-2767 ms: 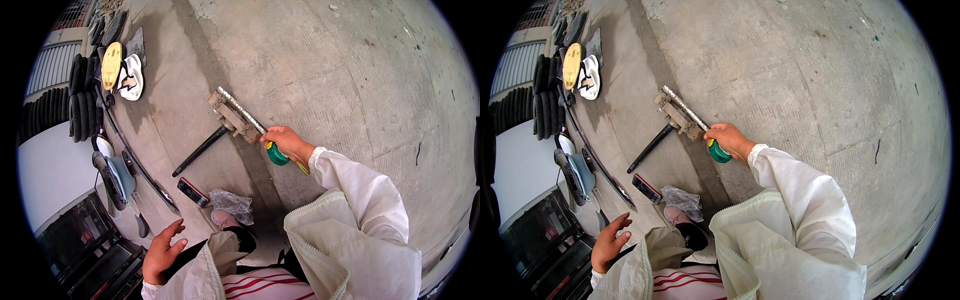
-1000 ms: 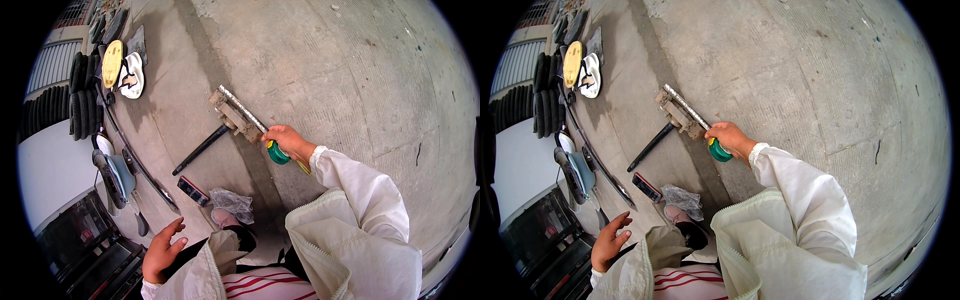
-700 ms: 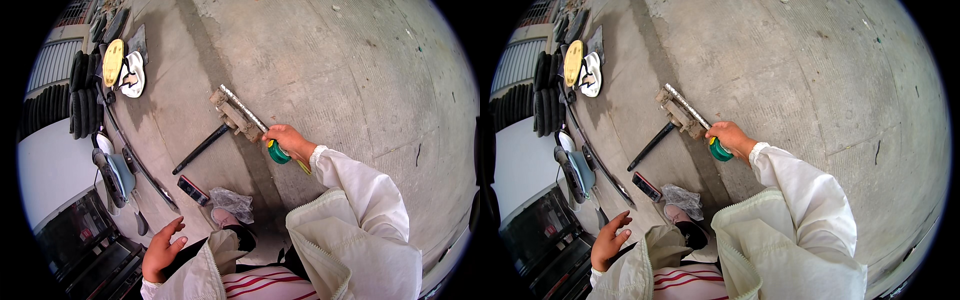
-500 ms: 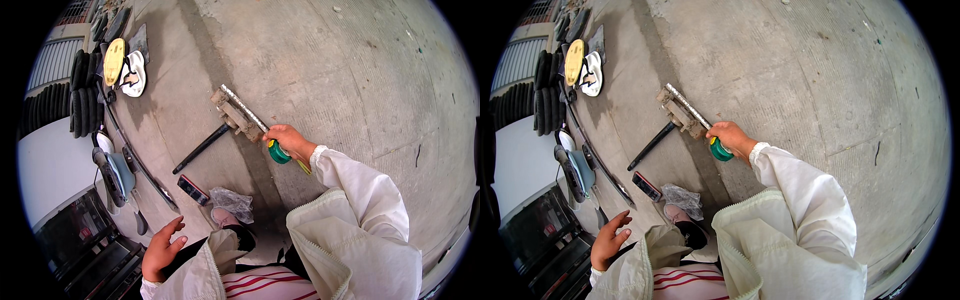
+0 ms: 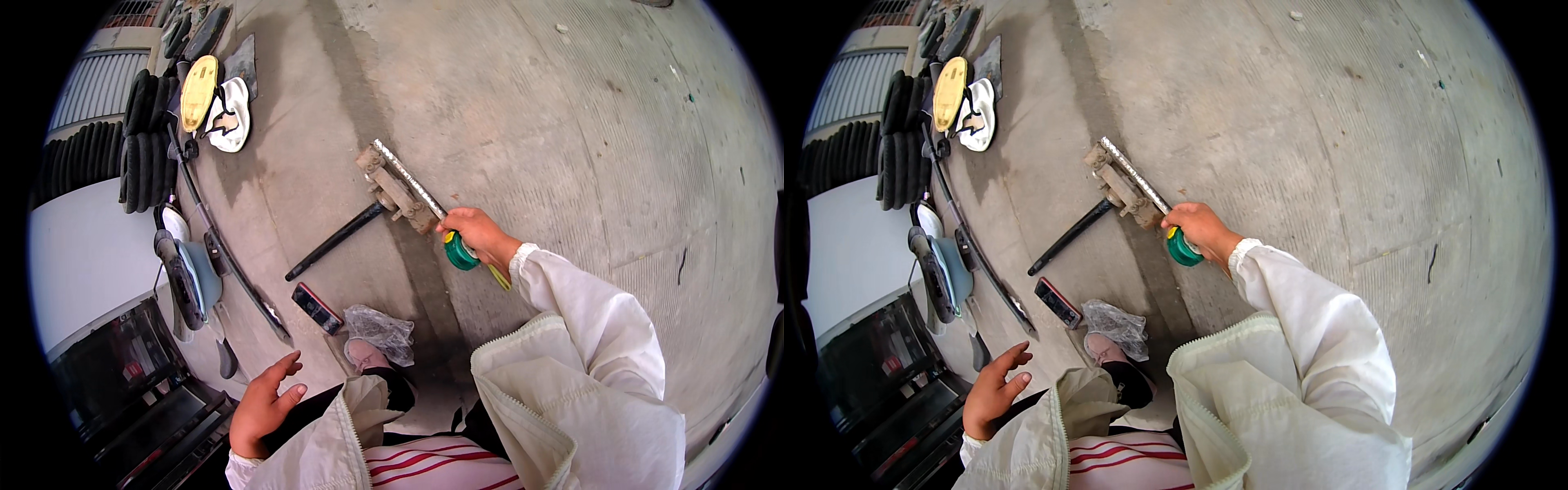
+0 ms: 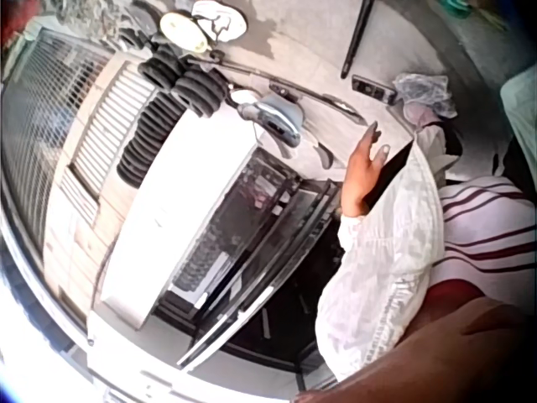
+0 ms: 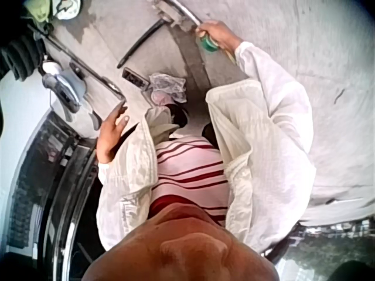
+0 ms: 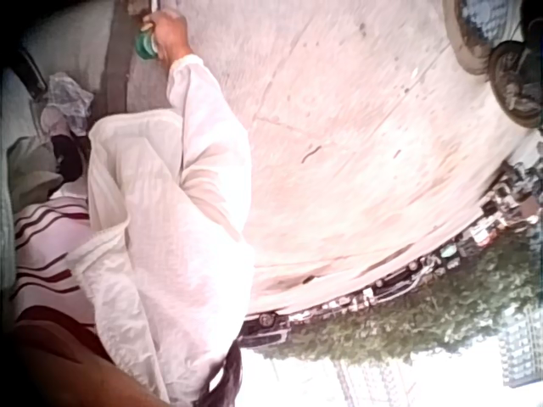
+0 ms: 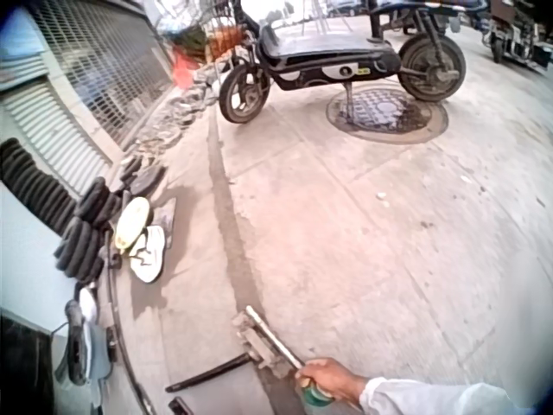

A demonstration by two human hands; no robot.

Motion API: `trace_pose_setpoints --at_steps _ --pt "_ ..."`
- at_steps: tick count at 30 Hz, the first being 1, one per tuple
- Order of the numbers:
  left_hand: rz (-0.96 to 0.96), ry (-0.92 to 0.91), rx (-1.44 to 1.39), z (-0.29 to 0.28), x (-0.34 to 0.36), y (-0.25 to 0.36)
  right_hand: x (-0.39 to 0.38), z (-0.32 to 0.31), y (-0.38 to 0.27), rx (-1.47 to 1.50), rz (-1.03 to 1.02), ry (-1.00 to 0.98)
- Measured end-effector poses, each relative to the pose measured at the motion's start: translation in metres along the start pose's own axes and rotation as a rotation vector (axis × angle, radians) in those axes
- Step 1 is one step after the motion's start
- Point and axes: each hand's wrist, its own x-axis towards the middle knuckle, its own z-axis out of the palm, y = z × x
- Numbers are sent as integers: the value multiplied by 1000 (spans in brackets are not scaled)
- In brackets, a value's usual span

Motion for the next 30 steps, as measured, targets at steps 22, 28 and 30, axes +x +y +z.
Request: trace_pose_setpoints --at_steps 22,28,30 --pt "23 136 19 1 -39 -22 -16 0 -35 -79 -77 64" --pt "126 260 103 -5 -69 -18 -63 21 -88 -44 -162 -8" --pt "162 268 72 -4 -74 -17 -85 43 -110 -75 -169 -36"
